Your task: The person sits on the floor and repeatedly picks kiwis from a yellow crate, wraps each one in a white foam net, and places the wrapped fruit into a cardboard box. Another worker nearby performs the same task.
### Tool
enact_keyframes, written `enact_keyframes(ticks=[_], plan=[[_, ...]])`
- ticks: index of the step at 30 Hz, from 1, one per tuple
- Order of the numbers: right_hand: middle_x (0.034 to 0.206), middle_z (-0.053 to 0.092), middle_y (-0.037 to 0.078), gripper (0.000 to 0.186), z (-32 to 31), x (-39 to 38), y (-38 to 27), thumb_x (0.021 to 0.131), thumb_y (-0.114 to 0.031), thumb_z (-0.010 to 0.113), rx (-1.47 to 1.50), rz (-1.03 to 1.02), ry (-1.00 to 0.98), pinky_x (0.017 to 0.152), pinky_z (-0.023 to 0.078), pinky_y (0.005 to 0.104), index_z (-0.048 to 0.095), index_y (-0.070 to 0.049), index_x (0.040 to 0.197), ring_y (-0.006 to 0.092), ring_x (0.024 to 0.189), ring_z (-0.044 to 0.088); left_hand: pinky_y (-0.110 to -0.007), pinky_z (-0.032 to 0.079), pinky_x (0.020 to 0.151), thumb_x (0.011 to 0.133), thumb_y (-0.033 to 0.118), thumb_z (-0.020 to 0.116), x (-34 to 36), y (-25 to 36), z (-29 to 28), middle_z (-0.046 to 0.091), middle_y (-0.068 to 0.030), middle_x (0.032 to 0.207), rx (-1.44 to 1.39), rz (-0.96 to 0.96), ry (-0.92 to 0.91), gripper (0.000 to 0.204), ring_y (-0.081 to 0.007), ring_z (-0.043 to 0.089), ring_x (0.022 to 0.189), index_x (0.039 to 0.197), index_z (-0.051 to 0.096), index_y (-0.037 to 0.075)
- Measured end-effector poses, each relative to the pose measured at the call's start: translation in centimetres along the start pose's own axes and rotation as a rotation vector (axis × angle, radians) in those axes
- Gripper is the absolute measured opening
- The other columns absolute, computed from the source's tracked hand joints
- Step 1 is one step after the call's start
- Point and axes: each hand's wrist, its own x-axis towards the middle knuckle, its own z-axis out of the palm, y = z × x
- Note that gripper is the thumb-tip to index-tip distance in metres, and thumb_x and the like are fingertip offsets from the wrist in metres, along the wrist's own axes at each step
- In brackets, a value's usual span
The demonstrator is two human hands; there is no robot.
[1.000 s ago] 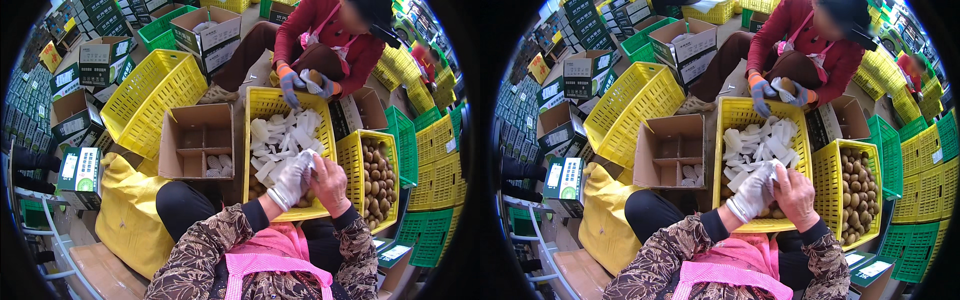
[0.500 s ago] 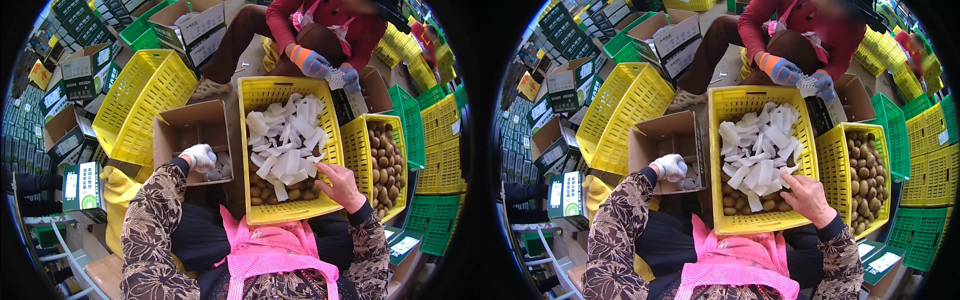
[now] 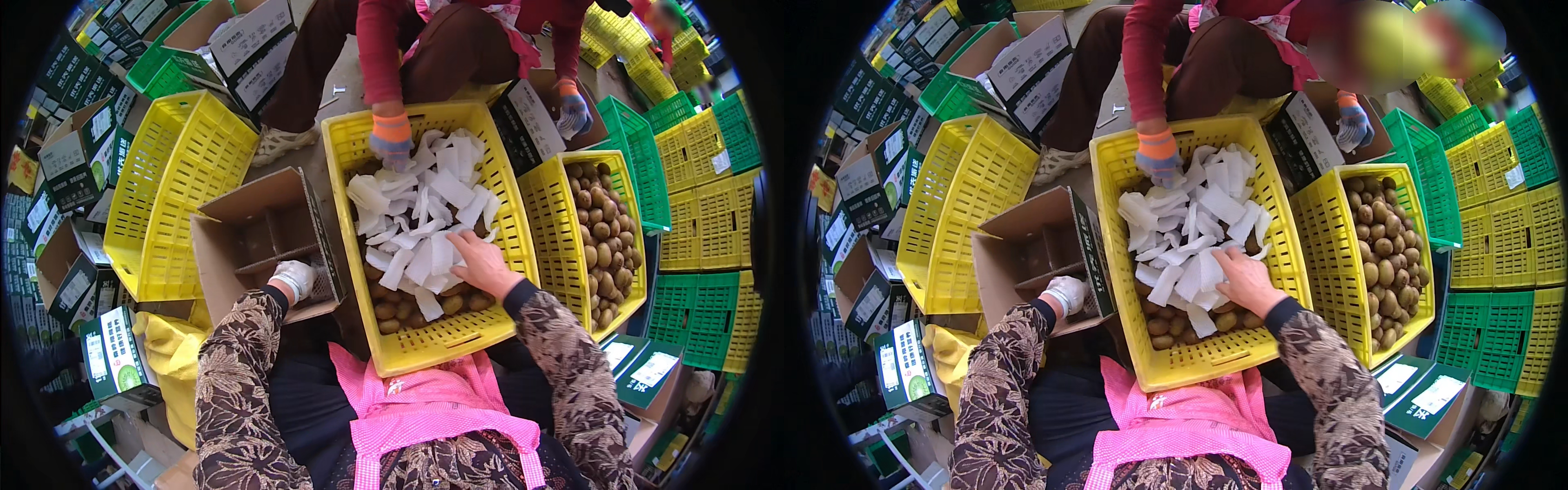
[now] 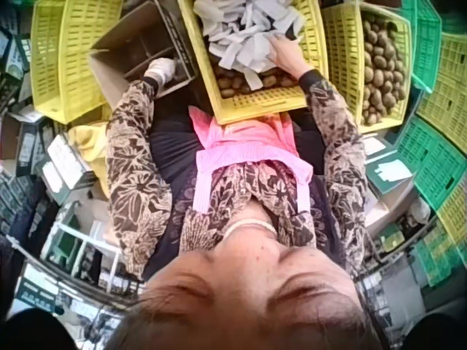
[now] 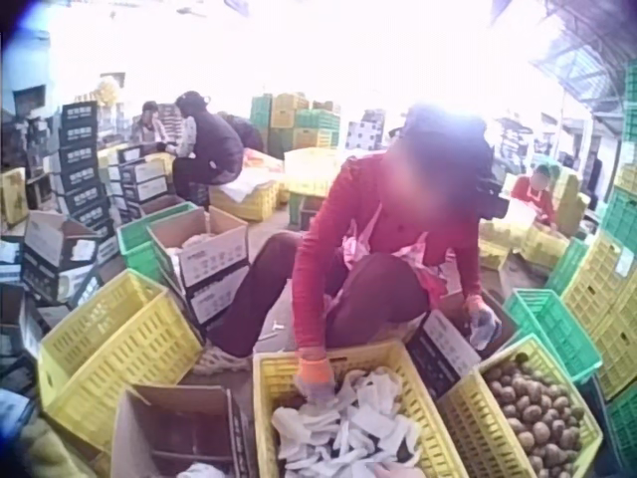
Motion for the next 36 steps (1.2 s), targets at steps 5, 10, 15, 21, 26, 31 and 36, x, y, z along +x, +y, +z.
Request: enact_keyframes(ticks=[5, 10, 15, 21, 26, 31, 36], plan=[[0.101, 0.063, 0.013, 0.039, 6.1, 3.5, 0.5, 0.075, -0.025, 0.07, -0.112, 0.162, -0.12, 0.073, 0.05, 0.0441, 0.058, -0.01, 0.11, 0.0344, 0.087, 0.063, -0.041, 0.053, 0.082, 0.081, 0.023, 0.056, -3.6, 0.1, -7.4, 0.068, -0.0185, 0.103, -0.024, -0.096, -0.043, 0.031, -0.0326, 0.066, 0.098, 0.104, 0.07, 0.006], [0.077, 0.067, 0.01, 0.01, 6.3, 2.7, 3.4, 0.073, -0.016, 0.064, -0.041, 0.274, -0.047, 0.069, 0.05, 0.0409, 0.066, -0.011, 0.081, 0.0299, 0.078, 0.065, -0.041, 0.049, 0.085, 0.082, 0.033, 0.059, -9.3, 1.7, -15.0, 0.067, -0.0191, 0.099, -0.533, -0.035, 0.422, 0.04, -0.0364, 0.063, 0.097, 0.113, 0.062, 0.008], [0.071, 0.066, 0.004, 0.009, -1.8, 1.1, 1.0, 0.073, -0.009, 0.069, 0.856, 0.318, -0.006, 0.058, 0.05, 0.0277, 0.067, -0.003, 0.08, 0.015, 0.059, 0.064, -0.037, 0.047, 0.093, 0.075, 0.038, 0.071, -12.0, 10.2, -17.9, 0.061, -0.0199, 0.118, -0.735, 0.298, 0.747, 0.065, -0.0337, 0.059, 0.109, 0.128, 0.051, 0.006], [0.075, 0.061, 0.0, 0.02, -12.0, -3.6, -4.4, 0.082, -0.01, 0.071, 1.297, 0.044, -0.011, 0.057, 0.045, 0.0184, 0.062, 0.0, 0.096, 0.0056, 0.067, 0.058, -0.03, 0.049, 0.087, 0.066, 0.02, 0.083, -10.5, 16.2, -17.8, 0.064, -0.0098, 0.108, -1.433, 0.647, 0.173, 0.07, -0.0165, 0.061, 0.096, 0.125, 0.051, -0.003], [0.073, 0.06, 0.001, 0.037, -14.1, -6.1, -4.7, 0.072, -0.029, 0.081, 0.548, 0.022, 0.136, 0.059, 0.046, 0.0258, 0.067, -0.001, 0.092, 0.0097, 0.064, 0.054, -0.029, 0.052, 0.076, 0.065, 0.016, 0.08, -11.8, 20.0, -18.0, 0.066, -0.0069, 0.096, -1.253, 0.665, 0.378, 0.057, -0.0139, 0.063, 0.084, 0.116, 0.058, 0.003], [0.074, 0.06, 0.008, 0.023, -15.1, -7.4, -6.3, 0.07, -0.022, 0.076, 0.081, -0.326, 0.564, 0.062, 0.05, 0.0359, 0.064, -0.007, 0.081, 0.0316, 0.073, 0.061, -0.028, 0.052, 0.074, 0.067, 0.015, 0.081, -12.0, 22.0, -18.9, 0.063, -0.0056, 0.101, -1.28, 0.694, 0.319, 0.068, -0.0114, 0.06, 0.086, 0.127, 0.051, 0.004], [0.078, 0.067, 0.008, 0.029, -14.0, -7.9, -2.6, 0.074, -0.011, 0.076, 0.604, -0.004, 0.11, 0.055, 0.047, 0.0263, 0.064, 0.003, 0.097, 0.0108, 0.062, 0.059, -0.027, 0.052, 0.076, 0.071, 0.014, 0.08, -9.4, 24.2, -18.2, 0.062, -0.0077, 0.108, -1.06, 0.646, 0.488, 0.073, -0.0114, 0.059, 0.093, 0.134, 0.045, 0.001]])
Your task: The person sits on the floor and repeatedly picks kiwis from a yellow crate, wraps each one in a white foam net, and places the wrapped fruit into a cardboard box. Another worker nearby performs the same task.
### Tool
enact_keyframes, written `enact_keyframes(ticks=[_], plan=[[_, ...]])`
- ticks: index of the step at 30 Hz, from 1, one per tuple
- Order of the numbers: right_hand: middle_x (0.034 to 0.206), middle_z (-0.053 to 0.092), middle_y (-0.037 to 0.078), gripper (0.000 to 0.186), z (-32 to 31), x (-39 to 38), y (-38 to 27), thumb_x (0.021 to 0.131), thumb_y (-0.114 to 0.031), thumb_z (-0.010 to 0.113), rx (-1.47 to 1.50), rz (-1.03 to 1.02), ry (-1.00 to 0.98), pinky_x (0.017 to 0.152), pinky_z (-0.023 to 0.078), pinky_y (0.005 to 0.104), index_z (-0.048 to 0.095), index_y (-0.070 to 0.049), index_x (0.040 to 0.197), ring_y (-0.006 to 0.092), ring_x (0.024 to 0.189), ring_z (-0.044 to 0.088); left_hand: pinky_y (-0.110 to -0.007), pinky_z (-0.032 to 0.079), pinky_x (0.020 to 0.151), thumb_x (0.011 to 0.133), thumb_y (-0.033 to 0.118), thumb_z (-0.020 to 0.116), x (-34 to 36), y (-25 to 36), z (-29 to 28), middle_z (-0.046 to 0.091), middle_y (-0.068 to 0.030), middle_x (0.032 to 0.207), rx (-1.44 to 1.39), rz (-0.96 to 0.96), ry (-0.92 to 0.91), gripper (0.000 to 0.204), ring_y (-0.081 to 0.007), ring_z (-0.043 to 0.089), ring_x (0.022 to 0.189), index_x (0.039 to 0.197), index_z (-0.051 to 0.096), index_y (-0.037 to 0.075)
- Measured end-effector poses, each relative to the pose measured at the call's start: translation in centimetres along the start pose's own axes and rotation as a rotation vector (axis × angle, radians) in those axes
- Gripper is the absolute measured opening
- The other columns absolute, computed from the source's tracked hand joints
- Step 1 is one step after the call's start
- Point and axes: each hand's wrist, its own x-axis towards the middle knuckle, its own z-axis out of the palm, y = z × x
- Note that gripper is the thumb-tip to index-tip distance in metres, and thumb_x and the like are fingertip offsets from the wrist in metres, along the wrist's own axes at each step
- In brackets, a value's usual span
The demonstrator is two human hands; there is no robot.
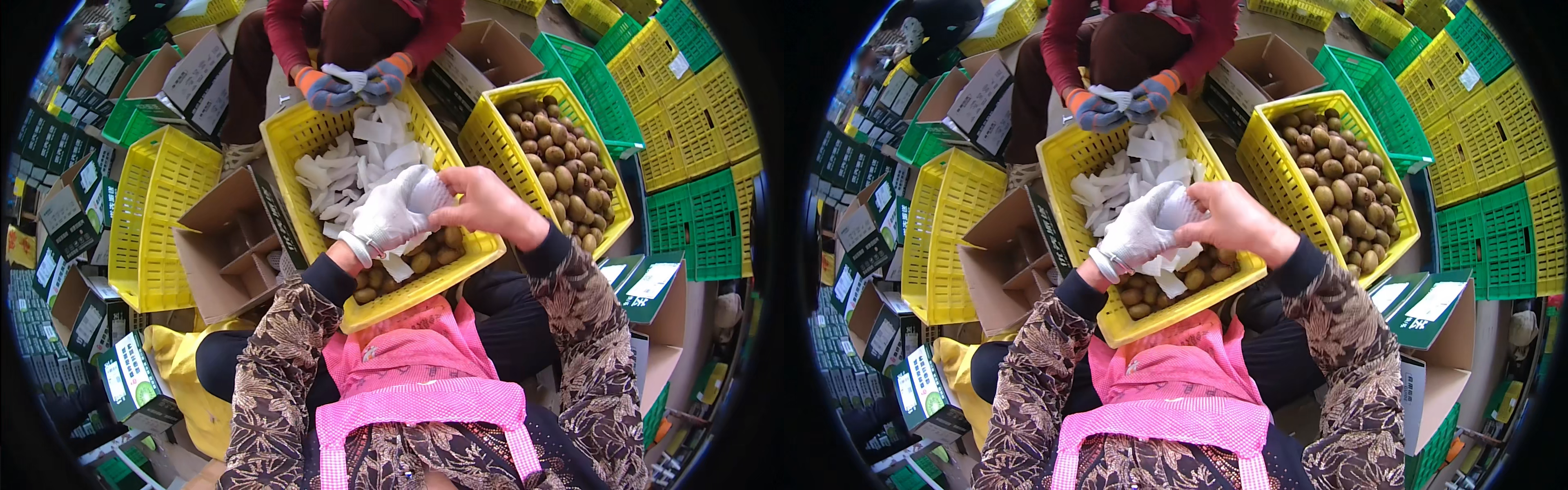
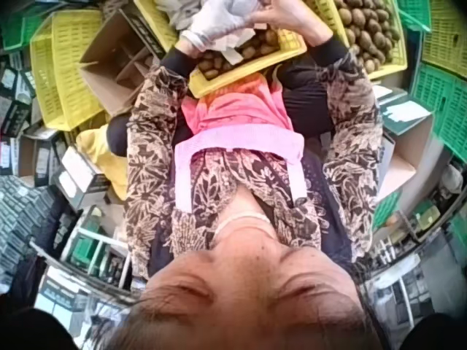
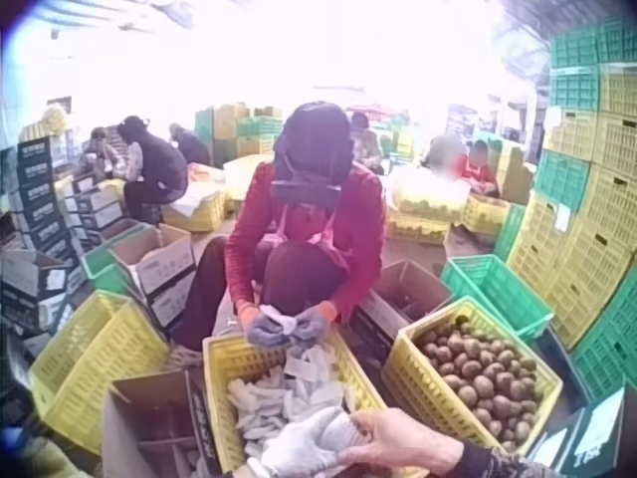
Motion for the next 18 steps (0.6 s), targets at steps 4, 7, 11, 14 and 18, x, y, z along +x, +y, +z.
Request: enact_keyframes(ticks=[4, 7, 11, 14, 18], plan=[[0.072, 0.064, 0.003, 0.016, -2.8, 0.0, 4.1, 0.08, -0.004, 0.069, 0.466, 0.542, -0.082, 0.042, 0.036, 0.0189, 0.065, 0.001, 0.095, 0.0053, 0.048, 0.052, -0.028, 0.053, 0.078, 0.076, 0.028, 0.077, 2.3, -3.8, 2.1, 0.063, -0.0075, 0.107, -0.752, -0.044, -0.36, 0.07, -0.0136, 0.063, 0.09, 0.133, 0.046, 0.001], [0.083, 0.067, 0.008, 0.016, -5.2, -0.1, 5.6, 0.081, -0.003, 0.067, 0.893, 0.475, 0.106, 0.035, 0.031, 0.0146, 0.061, -0.001, 0.096, 0.0088, 0.051, 0.061, -0.031, 0.05, 0.082, 0.083, 0.036, 0.065, 3.0, -11.2, 5.5, 0.063, -0.0116, 0.109, -0.123, -0.196, -0.371, 0.051, -0.019, 0.063, 0.094, 0.126, 0.055, 0.009], [0.09, 0.068, 0.011, 0.021, -6.0, -0.4, 5.3, 0.084, -0.003, 0.065, 1.008, 0.358, 0.239, 0.037, 0.039, 0.0146, 0.057, 0.0, 0.103, 0.0127, 0.058, 0.067, -0.041, 0.044, 0.097, 0.076, 0.036, 0.062, 4.0, -14.8, 14.0, 0.059, -0.0232, 0.12, 0.537, -0.257, -0.499, 0.064, -0.0354, 0.056, 0.114, 0.13, 0.049, 0.003], [0.091, 0.069, 0.013, 0.019, -5.6, 0.0, 5.1, 0.084, -0.004, 0.065, 0.996, 0.327, 0.224, 0.04, 0.042, 0.0148, 0.058, 0.0, 0.101, 0.0141, 0.06, 0.067, -0.042, 0.05, 0.091, 0.079, 0.039, 0.065, 5.8, -15.4, 17.0, 0.063, -0.0199, 0.116, 0.567, -0.556, -0.395, 0.048, -0.0343, 0.061, 0.108, 0.113, 0.064, 0.005], [0.09, 0.069, 0.012, 0.019, -5.6, -0.3, 5.3, 0.084, -0.004, 0.066, 0.994, 0.344, 0.24, 0.041, 0.043, 0.0151, 0.059, 0.001, 0.101, 0.0134, 0.061, 0.067, -0.039, 0.051, 0.089, 0.078, 0.047, 0.068, 6.8, -14.9, 18.8, 0.065, -0.0146, 0.114, 0.677, -0.657, -0.392, 0.05, -0.0288, 0.063, 0.107, 0.109, 0.069, 0.009]])
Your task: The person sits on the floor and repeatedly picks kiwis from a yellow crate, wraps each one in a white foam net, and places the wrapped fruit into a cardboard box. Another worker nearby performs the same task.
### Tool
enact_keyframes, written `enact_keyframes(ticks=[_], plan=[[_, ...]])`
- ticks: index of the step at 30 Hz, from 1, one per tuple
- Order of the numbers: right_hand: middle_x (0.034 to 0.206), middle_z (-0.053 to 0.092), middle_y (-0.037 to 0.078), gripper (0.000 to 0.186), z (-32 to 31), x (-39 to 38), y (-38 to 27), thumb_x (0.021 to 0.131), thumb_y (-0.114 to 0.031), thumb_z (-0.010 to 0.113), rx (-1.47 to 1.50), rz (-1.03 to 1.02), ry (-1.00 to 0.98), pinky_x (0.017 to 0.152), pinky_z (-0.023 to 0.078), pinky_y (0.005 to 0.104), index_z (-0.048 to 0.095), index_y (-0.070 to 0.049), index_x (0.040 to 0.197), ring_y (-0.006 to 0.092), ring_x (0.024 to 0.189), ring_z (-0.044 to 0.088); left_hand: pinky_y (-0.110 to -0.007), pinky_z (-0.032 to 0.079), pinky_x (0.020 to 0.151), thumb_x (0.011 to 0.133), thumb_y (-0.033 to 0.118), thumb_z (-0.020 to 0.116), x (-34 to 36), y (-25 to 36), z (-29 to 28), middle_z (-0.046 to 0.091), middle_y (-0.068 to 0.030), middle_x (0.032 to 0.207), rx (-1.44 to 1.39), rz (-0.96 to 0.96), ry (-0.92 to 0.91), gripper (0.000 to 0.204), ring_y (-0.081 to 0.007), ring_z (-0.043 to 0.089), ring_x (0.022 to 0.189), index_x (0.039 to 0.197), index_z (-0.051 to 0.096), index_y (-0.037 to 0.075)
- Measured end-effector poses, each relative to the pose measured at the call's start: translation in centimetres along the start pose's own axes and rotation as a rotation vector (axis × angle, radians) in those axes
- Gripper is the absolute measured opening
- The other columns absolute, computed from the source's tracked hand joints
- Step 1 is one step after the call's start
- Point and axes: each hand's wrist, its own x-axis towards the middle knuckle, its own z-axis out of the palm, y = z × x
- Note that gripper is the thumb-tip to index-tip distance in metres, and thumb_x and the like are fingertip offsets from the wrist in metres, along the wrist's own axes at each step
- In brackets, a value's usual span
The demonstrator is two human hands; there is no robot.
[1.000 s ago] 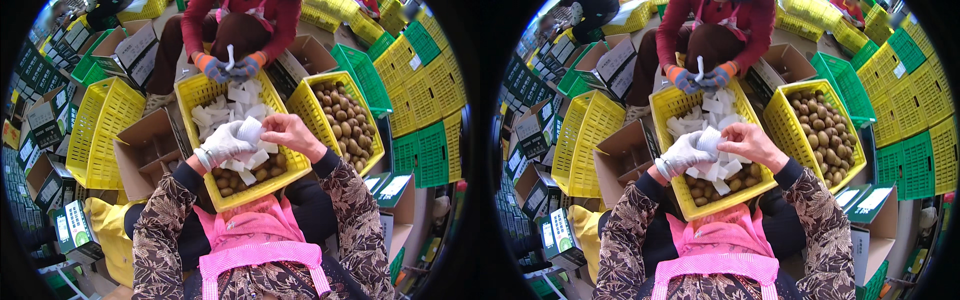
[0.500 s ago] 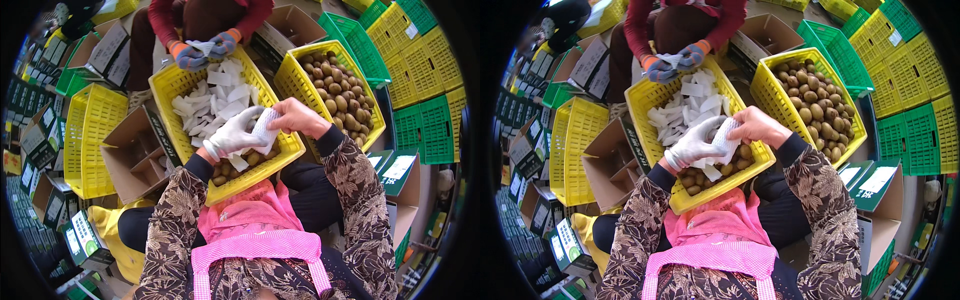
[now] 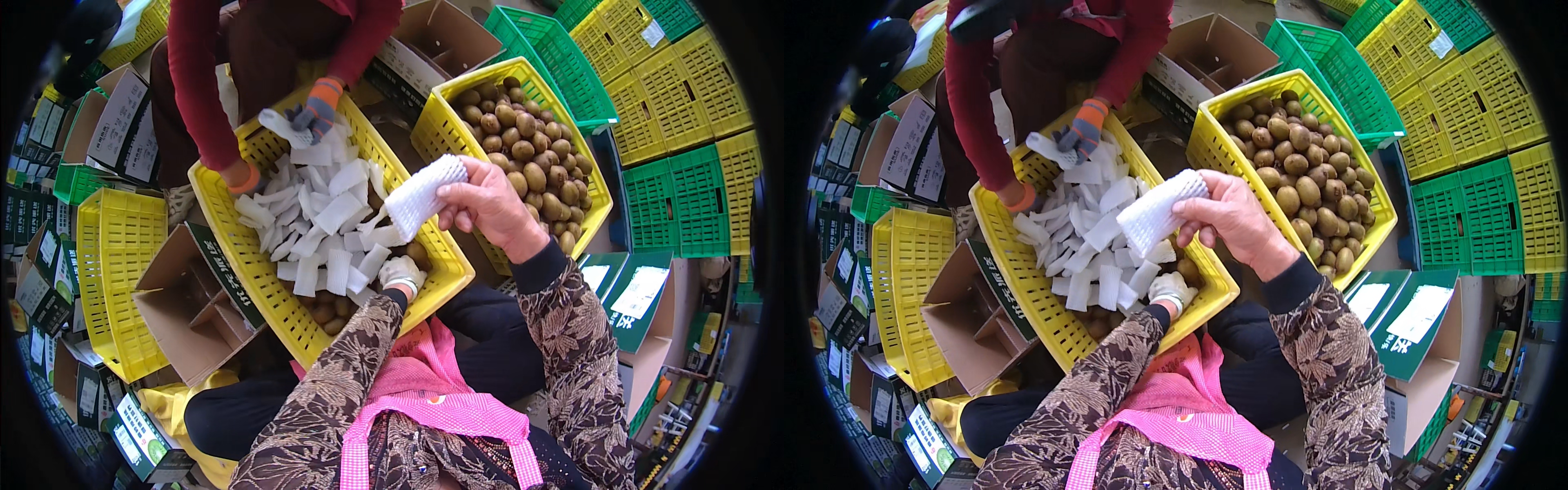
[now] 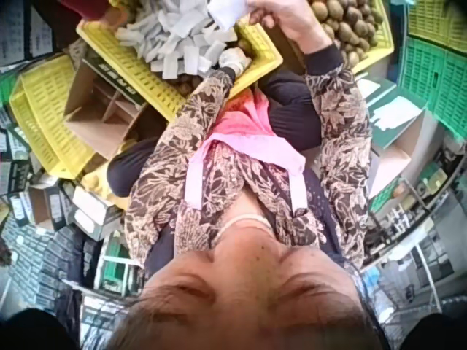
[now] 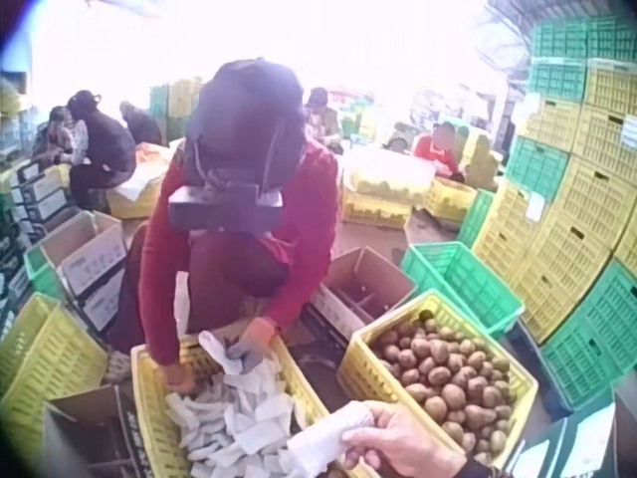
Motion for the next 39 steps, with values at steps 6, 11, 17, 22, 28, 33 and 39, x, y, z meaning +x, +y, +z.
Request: enact_keyframes(ticks=[6, 11, 17, 22, 28, 33, 39], plan=[[0.089, 0.068, 0.011, 0.018, -0.8, 0.3, 0.3, 0.087, -0.005, 0.063, 0.002, -0.031, 0.093, 0.042, 0.044, 0.0148, 0.058, 0.002, 0.102, 0.0122, 0.061, 0.067, -0.039, 0.048, 0.093, 0.079, 0.042, 0.068, -0.1, -0.1, 0.4, 0.058, -0.0137, 0.123, -0.016, -0.022, 0.063, 0.047, -0.0289, 0.056, 0.116, 0.112, 0.068, 0.009], [0.087, 0.067, 0.011, 0.02, -0.6, 0.1, -0.2, 0.088, -0.005, 0.061, -0.009, -0.08, 0.097, 0.041, 0.044, 0.016, 0.056, 0.002, 0.105, 0.0117, 0.059, 0.065, -0.041, 0.05, 0.091, 0.071, 0.043, 0.076, 0.0, 0.3, -0.7, 0.061, -0.0198, 0.12, -0.421, -0.144, -0.021, 0.058, -0.0345, 0.06, 0.111, 0.112, 0.066, 0.003], [0.088, 0.068, 0.011, 0.02, -0.6, -0.1, 0.1, 0.088, -0.006, 0.062, -0.01, -0.091, 0.109, 0.042, 0.045, 0.016, 0.057, 0.002, 0.106, 0.0124, 0.06, 0.066, -0.042, 0.048, 0.092, 0.071, 0.04, 0.075, 0.8, 0.7, -0.6, 0.064, -0.0237, 0.11, -0.633, -0.242, 0.232, 0.065, -0.0365, 0.061, 0.107, 0.12, 0.058, 0.001], [0.084, 0.069, 0.006, 0.017, -0.6, -0.3, 1.3, 0.089, -0.008, 0.061, -0.328, -0.116, 0.106, 0.052, 0.047, 0.0165, 0.065, 0.001, 0.103, 0.0089, 0.069, 0.067, -0.039, 0.048, 0.09, 0.067, 0.028, 0.079, -0.3, -1.7, -1.0, 0.065, -0.021, 0.11, -0.922, -0.009, 0.347, 0.065, -0.0338, 0.063, 0.103, 0.122, 0.058, 0.002], [0.081, 0.065, 0.021, 0.061, 0.0, 0.0, 3.1, 0.071, -0.041, 0.078, -1.375, -0.178, 0.059, 0.07, 0.052, 0.0429, 0.052, -0.003, 0.113, 0.0375, 0.076, 0.065, -0.03, 0.051, 0.089, 0.064, 0.01, 0.082, -7.3, -3.6, -7.4, 0.061, -0.0119, 0.118, -1.406, 0.592, 0.437, 0.07, -0.0179, 0.061, 0.102, 0.128, 0.053, 0.0], [0.084, 0.066, 0.02, 0.052, 3.9, -0.1, 2.8, 0.071, -0.038, 0.079, -1.317, -0.157, -0.117, 0.071, 0.051, 0.0393, 0.061, -0.007, 0.109, 0.0357, 0.078, 0.065, -0.034, 0.053, 0.08, 0.072, 0.009, 0.075, -13.9, -3.8, -11.9, 0.065, -0.0161, 0.103, -0.93, 0.716, 0.897, 0.056, -0.0263, 0.066, 0.093, 0.123, 0.054, 0.004], [0.085, 0.07, 0.003, 0.028, 7.3, -2.1, 1.1, 0.075, -0.008, 0.071, -0.797, -0.174, -0.156, 0.06, 0.05, 0.0249, 0.067, -0.005, 0.103, 0.0068, 0.068, 0.06, -0.034, 0.048, 0.092, 0.074, 0.021, 0.079, -15.2, -7.5, -11.5, 0.058, -0.0144, 0.125, -1.136, 0.711, 0.791, 0.077, -0.0222, 0.059, 0.11, 0.138, 0.04, 0.0]])
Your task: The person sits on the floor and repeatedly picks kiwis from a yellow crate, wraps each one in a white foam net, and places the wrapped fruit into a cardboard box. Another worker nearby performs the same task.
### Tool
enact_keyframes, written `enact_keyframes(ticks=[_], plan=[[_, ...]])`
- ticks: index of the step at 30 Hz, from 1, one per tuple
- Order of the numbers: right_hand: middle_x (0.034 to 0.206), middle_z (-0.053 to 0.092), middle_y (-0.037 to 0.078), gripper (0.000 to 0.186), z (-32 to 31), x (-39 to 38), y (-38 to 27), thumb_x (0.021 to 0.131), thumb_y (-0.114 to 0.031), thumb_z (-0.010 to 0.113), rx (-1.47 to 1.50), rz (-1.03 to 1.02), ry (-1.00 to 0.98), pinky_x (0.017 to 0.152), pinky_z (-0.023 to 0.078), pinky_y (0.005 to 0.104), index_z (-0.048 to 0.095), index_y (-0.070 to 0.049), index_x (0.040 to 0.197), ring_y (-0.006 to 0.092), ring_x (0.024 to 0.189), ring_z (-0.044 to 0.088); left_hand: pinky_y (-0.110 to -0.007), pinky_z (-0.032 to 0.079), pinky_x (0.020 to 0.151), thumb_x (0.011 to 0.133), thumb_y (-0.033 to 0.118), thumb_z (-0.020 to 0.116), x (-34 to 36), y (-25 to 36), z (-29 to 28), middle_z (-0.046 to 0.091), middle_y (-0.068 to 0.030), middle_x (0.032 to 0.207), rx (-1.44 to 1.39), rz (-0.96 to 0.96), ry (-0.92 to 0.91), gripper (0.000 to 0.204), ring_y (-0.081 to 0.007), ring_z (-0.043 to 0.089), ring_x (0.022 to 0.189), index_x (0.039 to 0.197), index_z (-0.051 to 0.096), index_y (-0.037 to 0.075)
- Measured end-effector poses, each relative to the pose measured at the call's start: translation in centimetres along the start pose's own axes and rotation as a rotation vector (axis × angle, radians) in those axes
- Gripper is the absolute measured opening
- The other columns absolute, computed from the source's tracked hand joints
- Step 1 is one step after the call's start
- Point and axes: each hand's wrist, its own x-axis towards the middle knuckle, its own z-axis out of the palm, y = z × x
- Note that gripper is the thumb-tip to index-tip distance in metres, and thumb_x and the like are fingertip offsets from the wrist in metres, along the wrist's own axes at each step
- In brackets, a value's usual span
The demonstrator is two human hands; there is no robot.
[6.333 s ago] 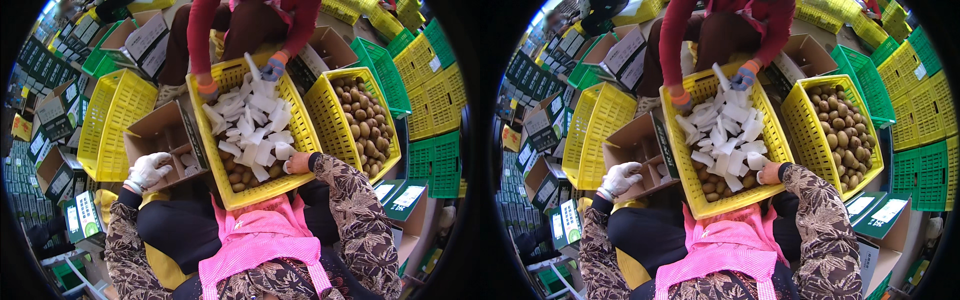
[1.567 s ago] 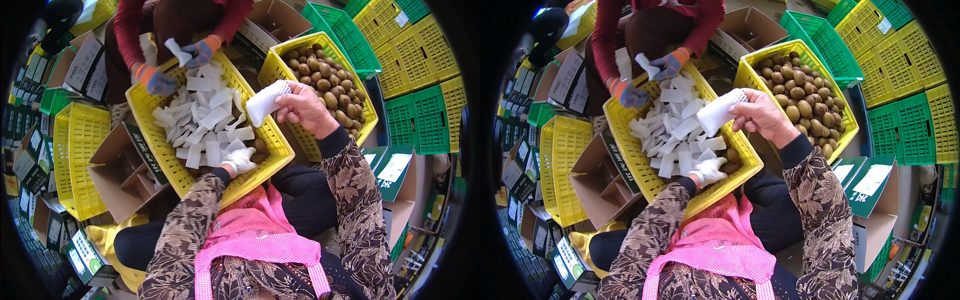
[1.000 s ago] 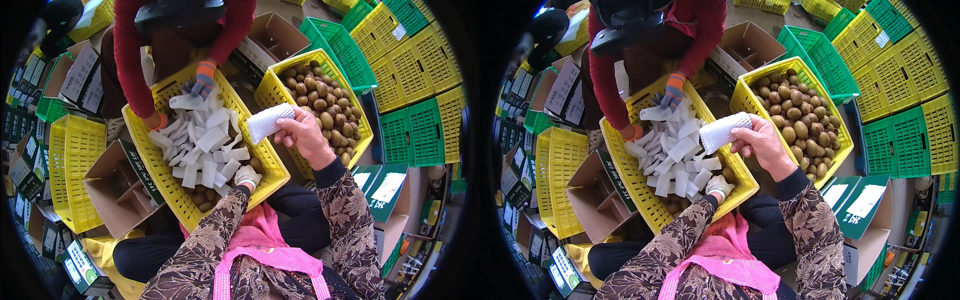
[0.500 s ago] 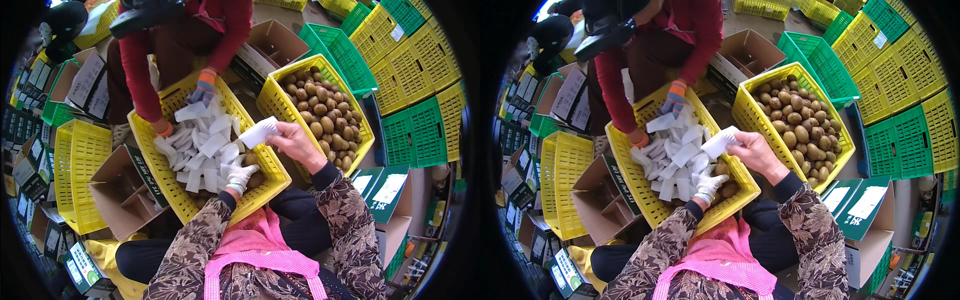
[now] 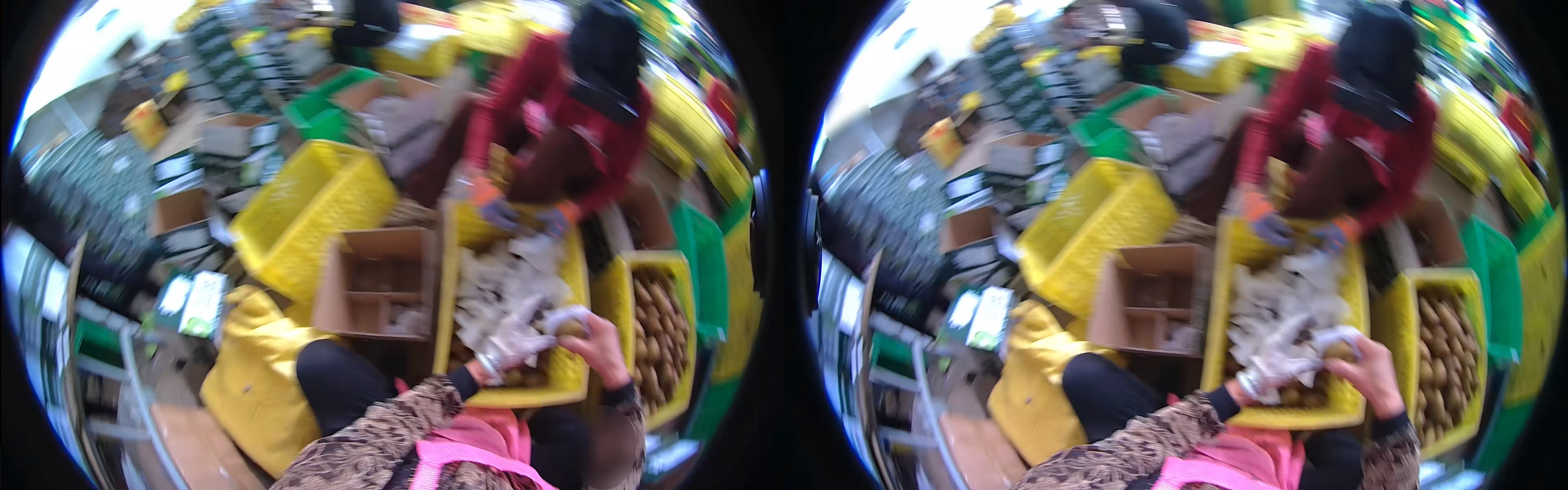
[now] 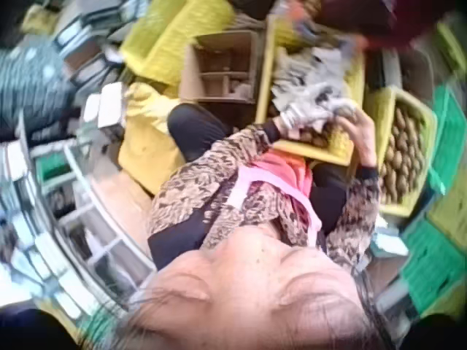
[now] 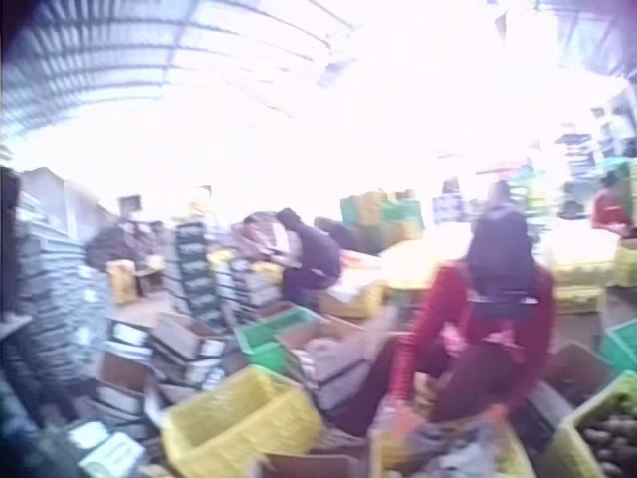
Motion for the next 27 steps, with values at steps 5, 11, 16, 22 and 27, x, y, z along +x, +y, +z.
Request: enact_keyframes(ticks=[5, 11, 16, 22, 27], plan=[[0.082, 0.068, 0.018, 0.047, 1.9, -0.8, -2.7, 0.069, -0.007, 0.067, 0.633, 0.056, -0.296, 0.04, 0.05, 0.0237, 0.055, 0.01, 0.111, 0.0215, 0.052, 0.066, -0.027, 0.045, 0.095, 0.085, 0.013, 0.067, -0.1, -3.2, -3.6, 0.056, -0.0083, 0.125, -0.898, -0.284, -0.31, 0.058, -0.016, 0.056, 0.111, 0.136, 0.043, -0.001], [0.08, 0.067, 0.02, 0.065, 2.3, -1.1, -3.2, 0.062, -0.022, 0.085, 0.726, -0.004, -0.489, 0.038, 0.05, 0.0275, 0.054, 0.014, 0.106, 0.0228, 0.049, 0.064, -0.031, 0.051, 0.082, 0.076, 0.005, 0.07, -2.4, 4.1, -3.8, 0.063, -0.0081, 0.103, -0.98, -0.1, -0.472, 0.043, -0.0166, 0.061, 0.09, 0.116, 0.057, 0.001], [0.083, 0.067, 0.011, 0.048, 1.4, -0.9, -5.9, 0.065, -0.007, 0.076, 0.354, -0.022, -0.144, 0.05, 0.051, 0.022, 0.059, 0.009, 0.108, 0.0116, 0.061, 0.063, -0.026, 0.049, 0.072, 0.077, 0.006, 0.07, -3.3, 7.0, -4.7, 0.062, -0.001, 0.086, -0.328, -0.13, 0.001, 0.024, -0.0085, 0.057, 0.079, 0.099, 0.063, 0.003], [0.097, 0.065, 0.015, 0.058, 3.5, 0.7, -4.1, 0.059, 0.0, 0.078, -0.528, -0.773, 0.376, 0.067, 0.054, 0.0334, 0.061, -0.006, 0.114, 0.0283, 0.08, 0.066, -0.021, 0.047, 0.056, 0.078, 0.004, 0.074, -3.8, 6.8, 0.7, 0.063, 0.0003, 0.075, -0.249, 0.02, 0.25, 0.012, -0.005, 0.058, 0.065, 0.084, 0.064, 0.001], [0.095, 0.064, 0.012, 0.055, 3.4, 1.6, -3.4, 0.059, 0.0, 0.072, -0.691, -0.829, 0.457, 0.064, 0.054, 0.0345, 0.062, -0.008, 0.113, 0.0282, 0.075, 0.065, -0.025, 0.051, 0.068, 0.086, 0.011, 0.067, -3.3, 6.8, -1.4, 0.067, -0.0047, 0.088, -0.138, 0.254, 0.133, 0.012, -0.0114, 0.064, 0.076, 0.094, 0.064, 0.003]])
